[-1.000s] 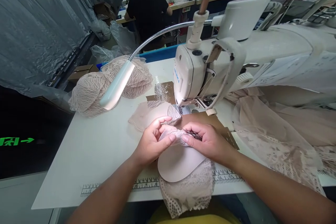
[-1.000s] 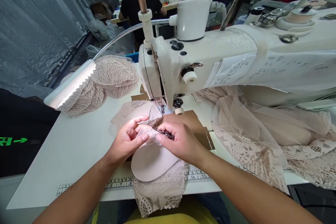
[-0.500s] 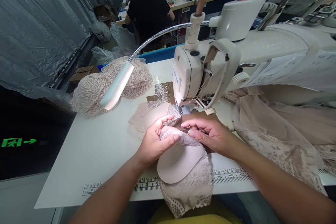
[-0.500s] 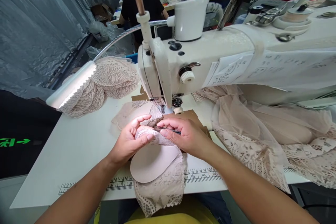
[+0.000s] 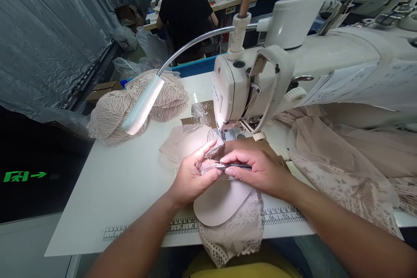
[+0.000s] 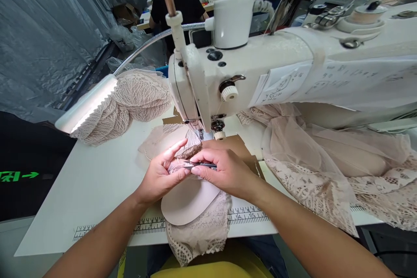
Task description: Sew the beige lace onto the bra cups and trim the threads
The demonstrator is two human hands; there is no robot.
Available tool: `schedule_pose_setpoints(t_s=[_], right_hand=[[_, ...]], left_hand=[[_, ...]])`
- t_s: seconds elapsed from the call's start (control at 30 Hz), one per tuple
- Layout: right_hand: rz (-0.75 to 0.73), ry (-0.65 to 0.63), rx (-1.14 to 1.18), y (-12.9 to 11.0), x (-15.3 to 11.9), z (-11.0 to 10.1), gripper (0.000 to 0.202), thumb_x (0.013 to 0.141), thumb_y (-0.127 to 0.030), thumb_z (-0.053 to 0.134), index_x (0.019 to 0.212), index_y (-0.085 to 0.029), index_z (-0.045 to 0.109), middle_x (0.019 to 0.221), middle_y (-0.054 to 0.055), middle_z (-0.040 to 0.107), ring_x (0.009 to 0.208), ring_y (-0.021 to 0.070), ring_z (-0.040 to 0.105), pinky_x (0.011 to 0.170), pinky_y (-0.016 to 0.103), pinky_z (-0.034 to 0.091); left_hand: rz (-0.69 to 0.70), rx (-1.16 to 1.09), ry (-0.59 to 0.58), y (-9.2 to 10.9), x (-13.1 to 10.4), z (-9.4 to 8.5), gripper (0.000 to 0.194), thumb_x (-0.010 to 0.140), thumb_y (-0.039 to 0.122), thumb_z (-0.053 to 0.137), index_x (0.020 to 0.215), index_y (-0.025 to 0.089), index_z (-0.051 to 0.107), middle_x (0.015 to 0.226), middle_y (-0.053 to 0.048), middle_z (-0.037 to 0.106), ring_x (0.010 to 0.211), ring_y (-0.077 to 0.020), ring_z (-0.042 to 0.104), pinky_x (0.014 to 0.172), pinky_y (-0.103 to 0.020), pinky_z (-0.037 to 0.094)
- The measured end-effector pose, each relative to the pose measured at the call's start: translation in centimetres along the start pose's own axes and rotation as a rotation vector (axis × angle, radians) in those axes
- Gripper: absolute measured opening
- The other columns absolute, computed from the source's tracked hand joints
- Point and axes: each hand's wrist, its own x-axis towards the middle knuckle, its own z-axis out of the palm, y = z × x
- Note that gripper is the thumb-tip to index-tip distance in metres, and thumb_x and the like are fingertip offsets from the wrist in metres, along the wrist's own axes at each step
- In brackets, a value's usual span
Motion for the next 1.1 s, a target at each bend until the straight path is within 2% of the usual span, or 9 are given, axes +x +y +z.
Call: schedule_pose_setpoints(t_s=[0.3,0.4,0.47,0.53,0.63,0.73,0.83,1.0,1.1], right_hand=[[-0.038,0.063,0.03,0.7,0.1,0.9,0.022,0.086,-0.035,0.055,0.088,-0.019,0.07,0.084,0.003,0.069,0.079,0.0171,0.063,0.069,0.028,0.049],[-0.055,0.141,0.013,1.0,0.3,0.7,0.024,0.087,-0.037,0.053,0.086,-0.018,0.067,0.082,0.004,0.068,0.077,0.0176,0.062,0.068,0.029,0.049],[-0.061,0.235,-0.011,1.3,0.3,0.5,0.026,0.088,-0.039,0.05,0.092,-0.018,0.065,0.084,0.005,0.068,0.076,0.018,0.062,0.068,0.03,0.049],[-0.108,0.31,-0.101,1.6,0.1,0.5,0.027,0.086,-0.041,0.054,0.1,-0.019,0.062,0.089,0.006,0.068,0.08,0.0193,0.062,0.07,0.031,0.049],[-0.36,0.229,-0.375,1.6,-0.4,1.1,0.031,0.082,-0.034,0.06,0.11,-0.021,0.059,0.101,0.008,0.066,0.083,0.0193,0.06,0.07,0.03,0.047],[-0.58,-0.066,-0.674,1.3,-0.7,2.2,0.029,0.084,-0.014,0.048,0.11,-0.023,0.06,0.103,0.006,0.065,0.074,0.0142,0.058,0.061,0.024,0.041],[-0.557,-0.25,-0.808,0.9,-0.7,2.1,0.02,0.075,-0.006,0.049,0.082,-0.02,0.063,0.09,0.004,0.065,0.068,0.0126,0.055,0.054,0.023,0.034],[-0.251,-0.153,-0.877,0.6,-1.4,-1.0,0.019,0.059,-0.001,0.051,0.063,-0.018,0.056,0.075,0.004,0.063,0.069,0.0181,0.056,0.056,0.025,0.032],[-0.119,-0.135,-0.863,0.7,-2.2,-2.2,0.02,0.058,0.0,0.048,0.061,-0.019,0.054,0.071,0.003,0.061,0.065,0.0181,0.055,0.053,0.025,0.03]], left_hand=[[-0.028,-0.006,-0.012,0.3,0.3,0.2,0.075,0.079,0.027,0.068,0.143,0.016,0.03,0.074,-0.001,0.063,0.073,-0.0132,0.059,0.074,-0.026,0.049],[0.051,0.157,-0.001,0.5,0.1,-0.2,0.075,0.08,0.031,0.066,0.143,0.016,0.03,0.074,-0.001,0.064,0.067,-0.0132,0.058,0.068,-0.027,0.049],[0.195,0.387,0.091,0.9,-0.3,-1.0,0.069,0.079,0.032,0.067,0.139,0.017,0.038,0.075,-0.001,0.066,0.059,-0.0121,0.055,0.064,-0.026,0.048],[0.353,0.592,0.285,1.4,-0.6,-1.9,0.053,0.08,0.032,0.064,0.129,0.017,0.051,0.074,-0.002,0.068,0.057,-0.0122,0.054,0.064,-0.027,0.048],[0.45,0.774,0.494,2.2,0.1,-3.2,0.031,0.087,0.03,0.053,0.114,0.017,0.061,0.087,-0.006,0.069,0.078,-0.0168,0.062,0.078,-0.029,0.049],[0.369,1.032,0.344,2.8,1.8,-4.1,0.033,0.086,0.03,0.05,0.116,0.017,0.059,0.121,-0.01,0.06,0.112,-0.0242,0.053,0.097,-0.036,0.042],[0.158,1.27,0.201,3.8,2.7,-4.8,0.048,0.081,0.028,0.053,0.127,0.017,0.051,0.13,-0.013,0.053,0.117,-0.0309,0.049,0.097,-0.042,0.039],[-0.257,1.355,0.128,6.5,0.7,-6.1,0.069,0.07,0.038,0.063,0.133,0.019,0.042,0.108,-0.013,0.063,0.092,-0.0315,0.061,0.074,-0.037,0.046],[-0.134,1.345,0.165,6.6,-0.1,-6.3,0.063,0.072,0.048,0.062,0.127,0.02,0.048,0.114,-0.013,0.06,0.102,-0.0322,0.056,0.08,-0.038,0.044]])
